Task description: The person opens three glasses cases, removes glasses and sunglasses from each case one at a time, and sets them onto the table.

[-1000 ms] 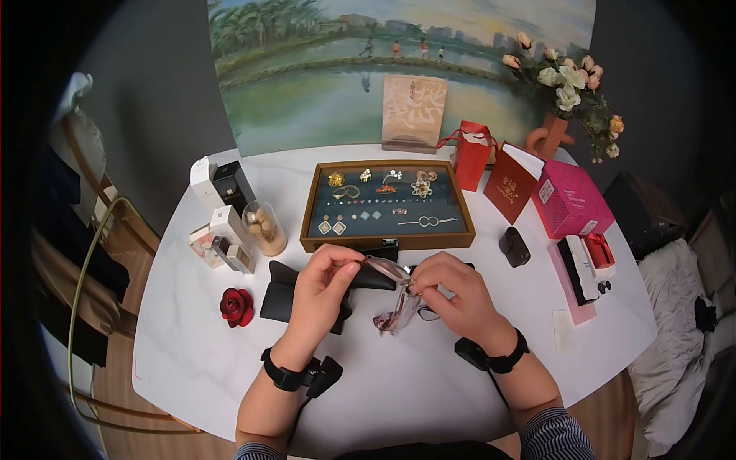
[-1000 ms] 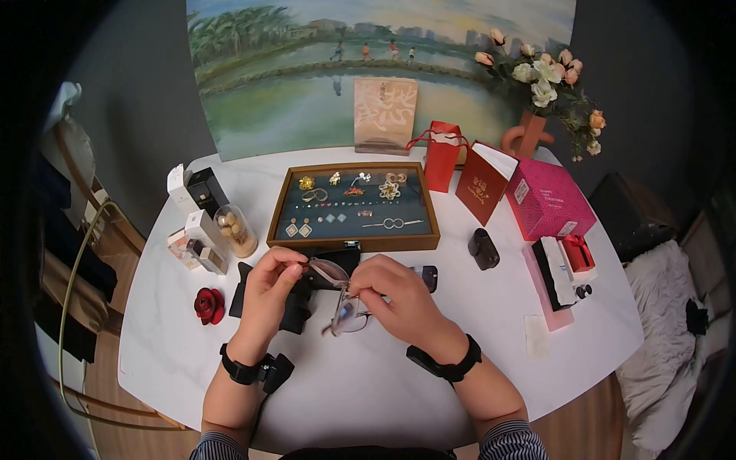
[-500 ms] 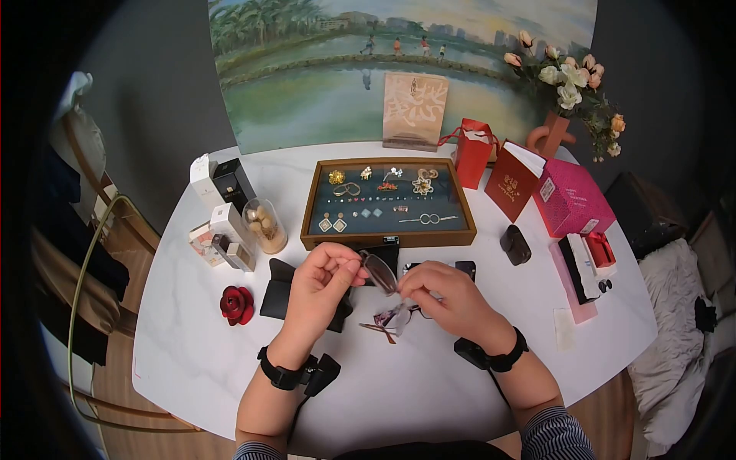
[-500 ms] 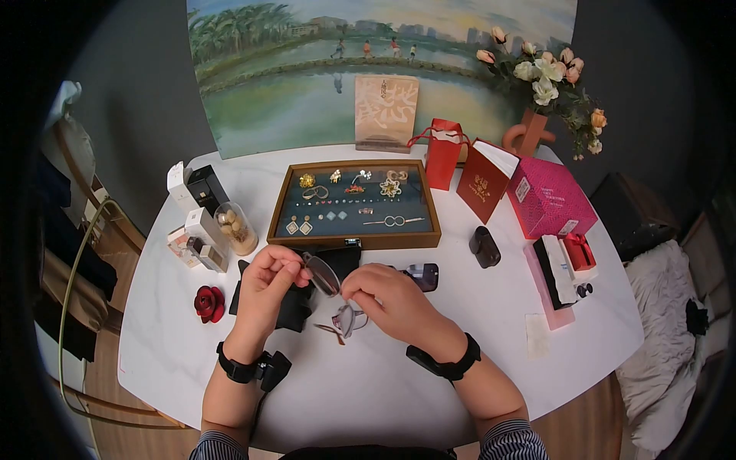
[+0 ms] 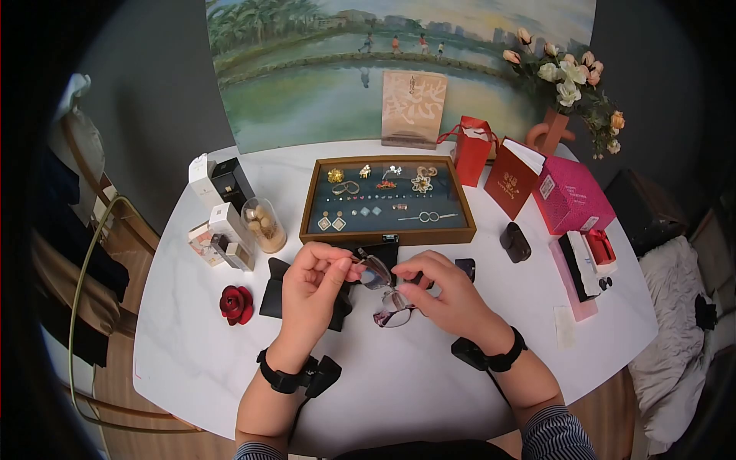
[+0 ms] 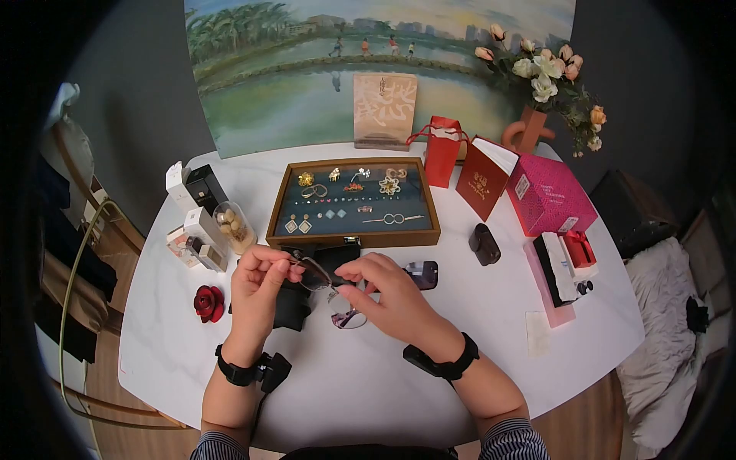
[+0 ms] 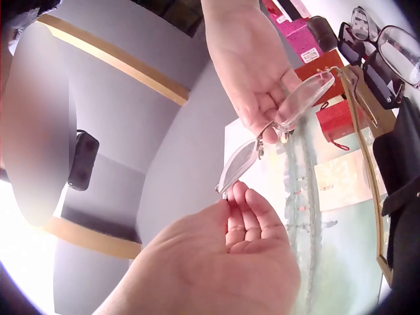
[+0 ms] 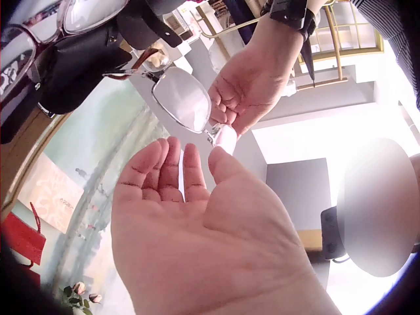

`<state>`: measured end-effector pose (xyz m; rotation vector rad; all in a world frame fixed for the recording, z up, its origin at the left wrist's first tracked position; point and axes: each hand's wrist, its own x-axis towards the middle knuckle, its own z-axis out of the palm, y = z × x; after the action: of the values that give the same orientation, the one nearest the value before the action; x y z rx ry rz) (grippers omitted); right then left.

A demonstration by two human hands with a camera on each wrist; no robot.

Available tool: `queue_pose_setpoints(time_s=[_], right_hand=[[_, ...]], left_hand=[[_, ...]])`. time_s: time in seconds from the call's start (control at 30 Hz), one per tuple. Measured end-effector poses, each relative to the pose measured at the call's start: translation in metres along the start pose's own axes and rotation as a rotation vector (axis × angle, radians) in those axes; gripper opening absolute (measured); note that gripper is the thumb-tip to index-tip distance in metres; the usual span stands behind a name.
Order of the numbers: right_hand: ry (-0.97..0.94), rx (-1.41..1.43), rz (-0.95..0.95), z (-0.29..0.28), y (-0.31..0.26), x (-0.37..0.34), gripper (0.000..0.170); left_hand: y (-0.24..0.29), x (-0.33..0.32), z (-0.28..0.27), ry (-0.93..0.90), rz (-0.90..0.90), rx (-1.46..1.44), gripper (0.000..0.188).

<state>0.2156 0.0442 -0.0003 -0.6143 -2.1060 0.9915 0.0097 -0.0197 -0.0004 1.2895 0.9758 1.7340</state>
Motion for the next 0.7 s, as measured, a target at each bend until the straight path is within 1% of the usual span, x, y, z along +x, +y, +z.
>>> queue_pose_setpoints(time_s=[0.03,0.13,0.2,0.27,0.33,0.37,0.43,0.47,0.53,0.57,0.63,0.67,0.7], right_hand=[[0.014,0.018,0.026,-0.001,0.0,0.0,0.019],[0.067,-0.007,0.019,-0.002,0.012,0.002,0.017],[0.057,-0.007,0.042,-0.004,0.018,0.002,0.016],[0.048,-0.008,0.064,-0.004,0.023,0.001,0.016],[-0.002,0.13,0.19,-0.003,0.026,0.001,0.017],[-0.002,0.131,0.19,-0.003,0.025,0.001,0.017],[-0.001,0.11,0.253,-0.005,0.02,0.001,0.022],[0.0,0.111,0.254,-0.006,0.016,0.001,0.022],[0.004,0.124,0.371,-0.008,0.009,0.002,0.032],[0.005,0.124,0.371,-0.007,0.011,0.002,0.032],[0.06,0.293,0.267,-0.004,0.02,0.002,0.041],[0.06,0.293,0.267,-0.003,0.021,0.002,0.041],[0.087,0.368,0.23,-0.001,0.022,0.002,0.041]], left_hand=[[0.001,0.0,0.0,0.008,0.008,-0.001,0.009],[0.001,0.002,-0.002,0.027,0.023,-0.02,0.009],[0.001,0.003,-0.004,0.038,0.031,-0.038,0.009],[0.0,0.004,-0.007,0.037,0.038,-0.128,0.008],[0.0,0.005,-0.008,0.039,0.03,-0.147,0.007],[0.0,0.005,-0.009,0.042,0.022,-0.167,0.007],[-0.002,0.005,-0.011,0.037,0.044,-0.2,0.007],[-0.003,0.006,-0.012,0.032,0.066,-0.234,0.007],[-0.004,0.006,-0.012,0.031,0.079,-0.229,0.007],[-0.004,0.006,-0.012,0.033,0.092,-0.225,0.007],[-0.006,0.006,-0.012,0.031,0.099,-0.208,0.007],[-0.006,0.006,-0.012,0.031,0.106,-0.191,0.007],[-0.007,0.006,-0.012,0.031,0.106,-0.191,0.007]])
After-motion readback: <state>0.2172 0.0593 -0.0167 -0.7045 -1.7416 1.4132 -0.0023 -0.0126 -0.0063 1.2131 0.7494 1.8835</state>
